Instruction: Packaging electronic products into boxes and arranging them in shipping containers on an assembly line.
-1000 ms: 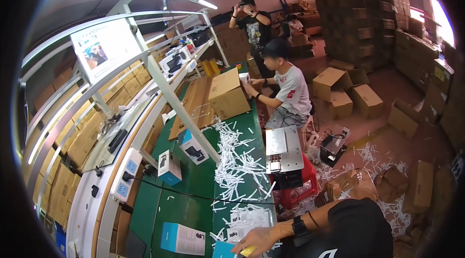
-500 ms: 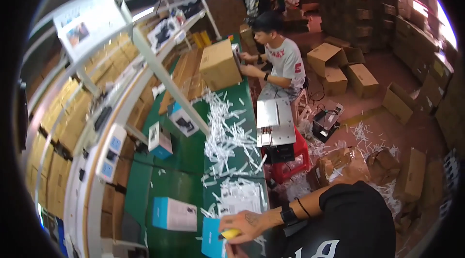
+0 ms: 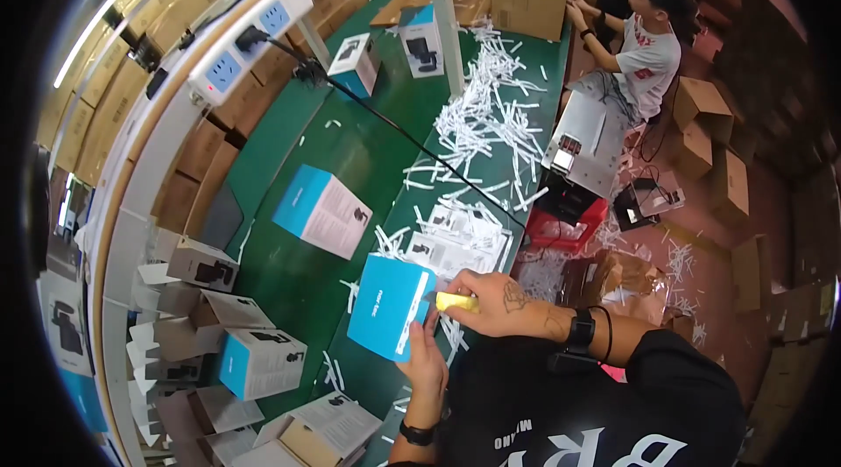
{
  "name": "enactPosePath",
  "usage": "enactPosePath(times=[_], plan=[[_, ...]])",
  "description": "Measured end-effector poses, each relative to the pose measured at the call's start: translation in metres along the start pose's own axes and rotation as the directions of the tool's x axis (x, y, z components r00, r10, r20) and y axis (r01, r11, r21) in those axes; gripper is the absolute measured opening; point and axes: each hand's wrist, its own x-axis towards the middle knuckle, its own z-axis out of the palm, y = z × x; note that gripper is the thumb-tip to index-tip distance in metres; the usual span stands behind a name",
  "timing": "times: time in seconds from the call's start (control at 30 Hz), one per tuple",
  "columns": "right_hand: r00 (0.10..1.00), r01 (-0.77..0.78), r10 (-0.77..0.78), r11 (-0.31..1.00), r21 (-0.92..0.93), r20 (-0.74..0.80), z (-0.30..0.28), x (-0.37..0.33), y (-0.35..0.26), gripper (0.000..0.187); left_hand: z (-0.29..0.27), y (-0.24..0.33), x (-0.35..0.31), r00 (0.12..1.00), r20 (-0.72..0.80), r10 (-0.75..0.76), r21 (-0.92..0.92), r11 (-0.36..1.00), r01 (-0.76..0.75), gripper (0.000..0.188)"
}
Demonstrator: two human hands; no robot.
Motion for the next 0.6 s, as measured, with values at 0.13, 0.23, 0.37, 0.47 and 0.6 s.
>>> enactPosePath(times=[0.13,0.23,0.37,0.47,0.6], plan=[[0.998,-0.037,0.035,0.998,0.047,0.050,0.003,0.014,-0.012,0.034,-0.002,0.008,0.008,0.997,-0.079,0.022,0.027,0.999,-0.020,0.044],[0.999,-0.049,0.050,0.991,0.123,0.000,0.013,0.016,0.003,0.034,0.002,-0.001,0.013,0.996,-0.084,0.040,0.004,0.999,-0.040,0.043],[0.988,0.007,0.065,0.888,0.460,-0.140,0.037,0.009,0.018,0.036,-0.017,-0.016,0.013,0.995,-0.091,-0.033,0.218,0.975,0.052,0.039],[0.922,-0.372,0.287,0.464,0.804,0.261,0.054,0.016,-0.006,0.033,0.003,0.013,0.017,0.931,-0.307,-0.197,0.124,0.962,0.245,0.039],[0.929,-0.286,0.358,0.536,0.794,0.093,0.064,0.013,-0.022,0.032,-0.040,-0.023,0.037,0.981,0.184,-0.068,0.695,0.714,-0.081,0.042]])
